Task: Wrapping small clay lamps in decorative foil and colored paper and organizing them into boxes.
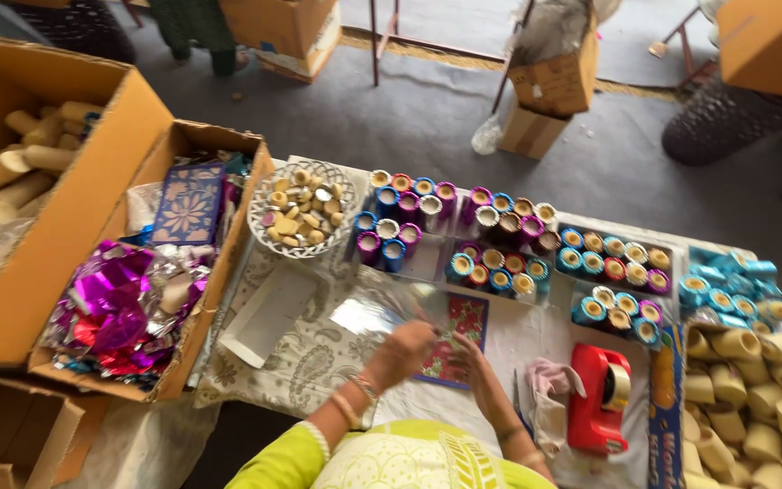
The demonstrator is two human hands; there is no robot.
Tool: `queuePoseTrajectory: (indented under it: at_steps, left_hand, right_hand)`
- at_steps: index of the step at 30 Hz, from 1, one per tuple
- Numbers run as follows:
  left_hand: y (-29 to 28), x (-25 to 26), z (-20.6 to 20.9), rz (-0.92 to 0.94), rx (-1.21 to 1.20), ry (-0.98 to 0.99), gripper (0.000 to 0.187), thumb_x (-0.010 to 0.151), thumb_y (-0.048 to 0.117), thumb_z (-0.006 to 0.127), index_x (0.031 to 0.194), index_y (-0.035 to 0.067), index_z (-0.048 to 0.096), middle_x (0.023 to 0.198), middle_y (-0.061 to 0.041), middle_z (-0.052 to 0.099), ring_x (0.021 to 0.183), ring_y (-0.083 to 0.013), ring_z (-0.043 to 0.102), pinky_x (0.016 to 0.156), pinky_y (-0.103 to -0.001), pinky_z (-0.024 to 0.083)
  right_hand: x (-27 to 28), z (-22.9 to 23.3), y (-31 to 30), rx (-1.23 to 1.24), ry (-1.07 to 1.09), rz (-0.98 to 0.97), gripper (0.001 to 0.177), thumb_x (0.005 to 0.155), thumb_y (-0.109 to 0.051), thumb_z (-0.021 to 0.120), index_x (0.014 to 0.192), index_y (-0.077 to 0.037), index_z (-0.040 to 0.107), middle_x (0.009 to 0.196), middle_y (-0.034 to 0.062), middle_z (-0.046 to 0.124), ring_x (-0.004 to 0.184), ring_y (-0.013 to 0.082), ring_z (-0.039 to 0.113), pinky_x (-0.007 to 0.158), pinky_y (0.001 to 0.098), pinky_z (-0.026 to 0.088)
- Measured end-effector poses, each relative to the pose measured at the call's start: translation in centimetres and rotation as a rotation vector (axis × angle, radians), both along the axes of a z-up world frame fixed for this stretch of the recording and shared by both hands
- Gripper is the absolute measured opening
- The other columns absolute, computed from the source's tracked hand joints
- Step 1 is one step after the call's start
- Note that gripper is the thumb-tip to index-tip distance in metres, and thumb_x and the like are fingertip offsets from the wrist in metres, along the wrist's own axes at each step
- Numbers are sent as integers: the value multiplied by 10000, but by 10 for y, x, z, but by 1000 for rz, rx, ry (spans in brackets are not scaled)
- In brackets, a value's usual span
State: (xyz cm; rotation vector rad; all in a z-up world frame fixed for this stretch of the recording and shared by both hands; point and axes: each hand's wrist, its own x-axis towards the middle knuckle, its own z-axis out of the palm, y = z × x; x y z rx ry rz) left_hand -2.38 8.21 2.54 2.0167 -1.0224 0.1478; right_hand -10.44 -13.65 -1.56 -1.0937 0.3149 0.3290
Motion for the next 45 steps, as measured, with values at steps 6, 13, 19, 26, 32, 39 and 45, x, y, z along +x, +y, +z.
queuePoseTrajectory:
  at_steps: [6,13,19,26,32,39,45]
  left_hand:
    - [-35,-28,-1,-351,-24,-153,312,761,126,718,1046,13,662,1085,-173,684,1101,-385,612,950,-462,494]
    - [-1,-16,-118,187,73,462,153,888,123,713,1029,63,727,1057,-119,728,1067,-256,666,979,-382,530]
    - [0,13,-165,385,-5,627,442,810,83,727,1228,47,590,1143,-117,649,1015,-264,643,867,-382,543]
    - [-32,29,-75,75,-473,1465,549,919,437,638,1339,93,564,1162,-150,689,1021,-262,690,833,-387,588]
    - [-44,36,-50,-185,-799,1604,515,895,270,717,1351,111,537,1226,-65,688,1111,-184,668,934,-358,564]
    - [-28,45,-69,-242,-700,1398,413,909,-5,654,1311,39,571,1175,-38,722,1065,-116,680,974,-306,536]
    - [-29,46,-27,-310,-632,1483,390,902,-32,626,1283,38,584,1139,-47,731,1014,-125,693,948,-314,560]
  right_hand:
    - [13,-124,-31,-173,102,-247,261,922,-133,679,1150,-7,670,953,45,732,777,150,665,671,336,523]
    - [-17,-188,-82,-349,11,-359,133,939,-92,666,1047,-17,684,932,28,715,824,109,622,768,267,487]
    - [-27,-134,-80,-427,70,-327,144,952,-67,669,1077,-5,705,963,7,719,881,111,622,819,266,481]
    - [-24,34,-39,-1244,-515,-143,364,858,-55,659,1189,-184,738,1095,24,761,1027,181,686,936,354,519]
    - [-42,49,-16,-1577,-827,188,510,803,-22,679,1268,-228,714,1287,34,679,1250,276,567,1066,450,443]
    - [-59,22,-18,-1353,-586,16,532,845,-290,724,1358,-208,609,1479,117,533,1383,298,460,1137,434,397]
    - [-11,-27,-49,-112,-210,-409,777,981,-648,344,1542,-121,445,1419,127,594,1292,242,560,1092,379,421]
